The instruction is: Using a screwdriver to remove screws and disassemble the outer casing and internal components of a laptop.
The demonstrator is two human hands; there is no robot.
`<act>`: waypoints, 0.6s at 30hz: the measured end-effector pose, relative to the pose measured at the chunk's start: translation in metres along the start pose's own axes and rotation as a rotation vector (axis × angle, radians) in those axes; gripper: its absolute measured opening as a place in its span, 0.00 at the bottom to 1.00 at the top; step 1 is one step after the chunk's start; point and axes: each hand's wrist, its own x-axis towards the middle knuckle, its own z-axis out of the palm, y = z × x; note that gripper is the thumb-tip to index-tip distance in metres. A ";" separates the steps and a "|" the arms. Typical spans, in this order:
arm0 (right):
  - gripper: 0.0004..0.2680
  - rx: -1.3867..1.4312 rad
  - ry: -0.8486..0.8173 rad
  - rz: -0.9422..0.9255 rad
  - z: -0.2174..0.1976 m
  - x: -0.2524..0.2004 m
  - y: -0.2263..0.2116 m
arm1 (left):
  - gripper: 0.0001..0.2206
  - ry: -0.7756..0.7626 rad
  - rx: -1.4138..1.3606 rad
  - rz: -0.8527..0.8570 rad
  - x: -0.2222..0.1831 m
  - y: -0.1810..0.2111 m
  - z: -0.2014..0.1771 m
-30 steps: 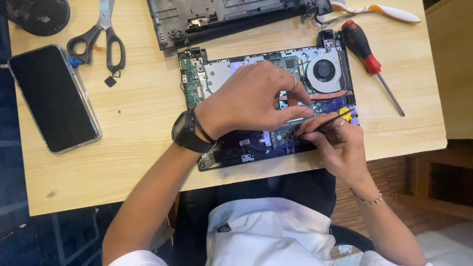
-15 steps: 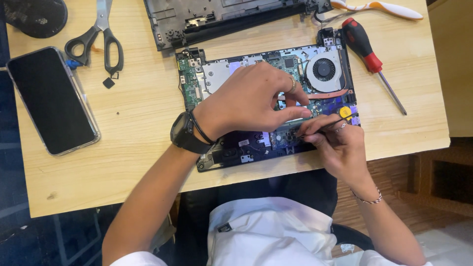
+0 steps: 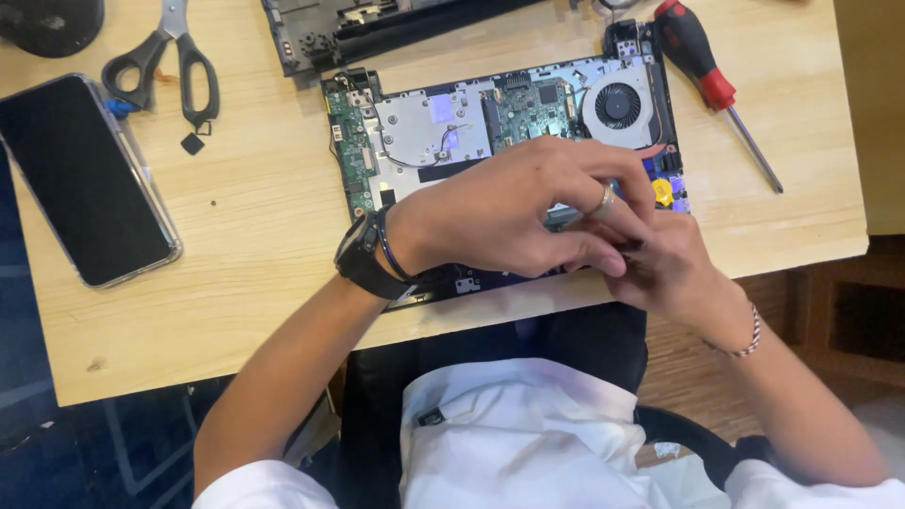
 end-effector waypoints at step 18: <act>0.08 0.062 -0.387 0.096 -0.019 0.000 0.041 | 0.12 0.066 0.383 0.032 -0.006 0.009 0.010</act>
